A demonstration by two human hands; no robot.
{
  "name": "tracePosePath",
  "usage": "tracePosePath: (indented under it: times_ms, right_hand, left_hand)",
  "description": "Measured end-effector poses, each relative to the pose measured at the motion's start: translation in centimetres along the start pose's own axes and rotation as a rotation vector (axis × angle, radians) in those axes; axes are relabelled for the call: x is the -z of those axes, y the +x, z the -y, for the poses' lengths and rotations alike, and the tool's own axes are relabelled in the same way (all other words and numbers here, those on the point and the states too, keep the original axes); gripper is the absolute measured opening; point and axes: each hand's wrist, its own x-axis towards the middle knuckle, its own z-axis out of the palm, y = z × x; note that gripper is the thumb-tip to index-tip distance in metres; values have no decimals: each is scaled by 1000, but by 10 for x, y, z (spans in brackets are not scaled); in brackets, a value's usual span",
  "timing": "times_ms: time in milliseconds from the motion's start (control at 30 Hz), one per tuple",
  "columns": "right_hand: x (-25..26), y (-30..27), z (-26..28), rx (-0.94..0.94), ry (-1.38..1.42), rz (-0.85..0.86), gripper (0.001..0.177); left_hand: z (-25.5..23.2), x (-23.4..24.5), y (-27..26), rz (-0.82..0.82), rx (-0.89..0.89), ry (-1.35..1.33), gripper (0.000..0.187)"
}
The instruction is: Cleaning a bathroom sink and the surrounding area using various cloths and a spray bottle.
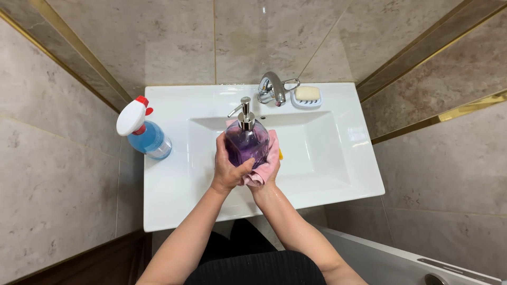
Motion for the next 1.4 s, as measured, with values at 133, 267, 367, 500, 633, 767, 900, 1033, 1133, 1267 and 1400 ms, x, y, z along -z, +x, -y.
tracePosePath:
  times_ms: [133, 267, 367, 500, 633, 767, 900, 1033, 1133, 1267, 1400]
  right_hand:
    - [-14, 6, -10, 26, -212, -91, 25]
    - [24, 16, -24, -356, 166, -368, 47]
    - [48, 22, -31, -393, 114, -357, 48]
    - [55, 37, -28, -376, -10, -488, 43]
    - [103, 59, -24, -243, -266, -490, 34]
    - [86, 77, -7, -184, -392, -421, 37]
    - [75, 77, 15, -216, -595, -304, 42]
    - [115, 47, 30, -332, -795, -276, 43]
    - [113, 28, 43, -397, -923, -157, 49]
    - [96, 10, 62, -565, -885, -52, 53]
    - [115, -5, 81, -623, -800, -66, 55]
  left_hand:
    - [4, 10, -3, -10, -47, 102, 93]
    - [2, 17, -4, -72, -206, 541, 93]
    - [1, 20, -1, -46, -240, 609, 92]
    - [3, 25, 13, -63, -272, 667, 93]
    - [10, 32, 26, -81, -173, 733, 96]
    - [35, 44, 38, -98, -13, 564, 93]
    - [59, 61, 61, -246, -19, 497, 97]
    - [92, 89, 100, -426, -100, 736, 100]
    - [108, 101, 126, -575, -74, 859, 101]
    - [118, 104, 143, -666, 23, 889, 100]
    - [140, 103, 143, -762, 132, 935, 102]
